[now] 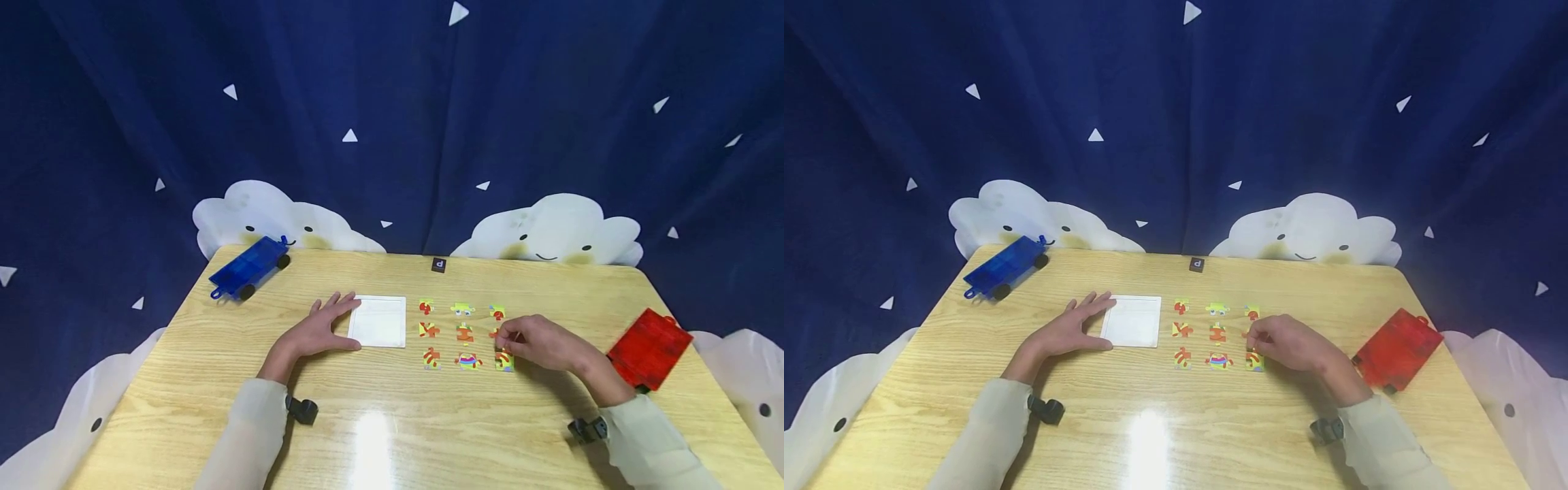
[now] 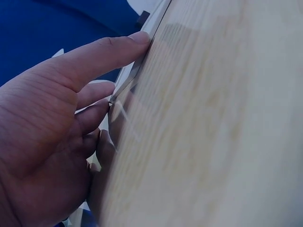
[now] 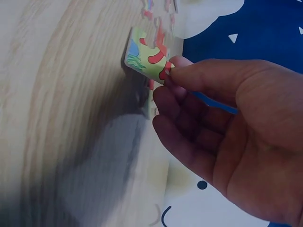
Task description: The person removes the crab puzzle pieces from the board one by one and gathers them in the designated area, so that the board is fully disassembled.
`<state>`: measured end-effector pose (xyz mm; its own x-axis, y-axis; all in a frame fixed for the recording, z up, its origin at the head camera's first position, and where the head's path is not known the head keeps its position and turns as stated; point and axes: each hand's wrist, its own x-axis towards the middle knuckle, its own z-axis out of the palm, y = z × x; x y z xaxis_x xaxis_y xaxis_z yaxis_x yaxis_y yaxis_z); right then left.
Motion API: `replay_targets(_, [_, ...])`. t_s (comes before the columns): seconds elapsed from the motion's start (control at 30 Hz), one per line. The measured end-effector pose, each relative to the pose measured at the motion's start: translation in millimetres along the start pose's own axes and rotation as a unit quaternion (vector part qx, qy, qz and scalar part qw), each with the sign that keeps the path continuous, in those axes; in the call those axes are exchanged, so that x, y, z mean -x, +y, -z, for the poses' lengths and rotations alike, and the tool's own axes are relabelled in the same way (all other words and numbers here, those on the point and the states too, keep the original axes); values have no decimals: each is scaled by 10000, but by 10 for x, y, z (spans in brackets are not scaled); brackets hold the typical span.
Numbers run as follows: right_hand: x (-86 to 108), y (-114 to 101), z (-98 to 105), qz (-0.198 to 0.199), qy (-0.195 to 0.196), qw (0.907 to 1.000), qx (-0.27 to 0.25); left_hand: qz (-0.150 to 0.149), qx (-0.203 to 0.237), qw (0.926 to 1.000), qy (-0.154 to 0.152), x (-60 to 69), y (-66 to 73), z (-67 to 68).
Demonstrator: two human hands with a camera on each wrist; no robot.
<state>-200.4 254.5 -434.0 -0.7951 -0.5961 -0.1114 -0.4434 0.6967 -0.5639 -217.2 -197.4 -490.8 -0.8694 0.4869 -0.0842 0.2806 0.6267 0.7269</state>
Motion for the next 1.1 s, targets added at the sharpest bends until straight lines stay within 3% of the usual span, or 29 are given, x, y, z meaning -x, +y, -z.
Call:
replay_targets(0.57, [19, 115, -50, -216, -17, 9997, -99, -60, 0, 10000, 12, -30, -11, 15])
replay_targets(0.9, [58, 125, -60, -57, 7, 9999, -128, -141, -48, 9999, 14, -39, -34, 3])
replay_targets(1.1, [45, 98, -68, -267, 143, 9995, -37, -132, -68, 9999, 44, -30, -44, 5])
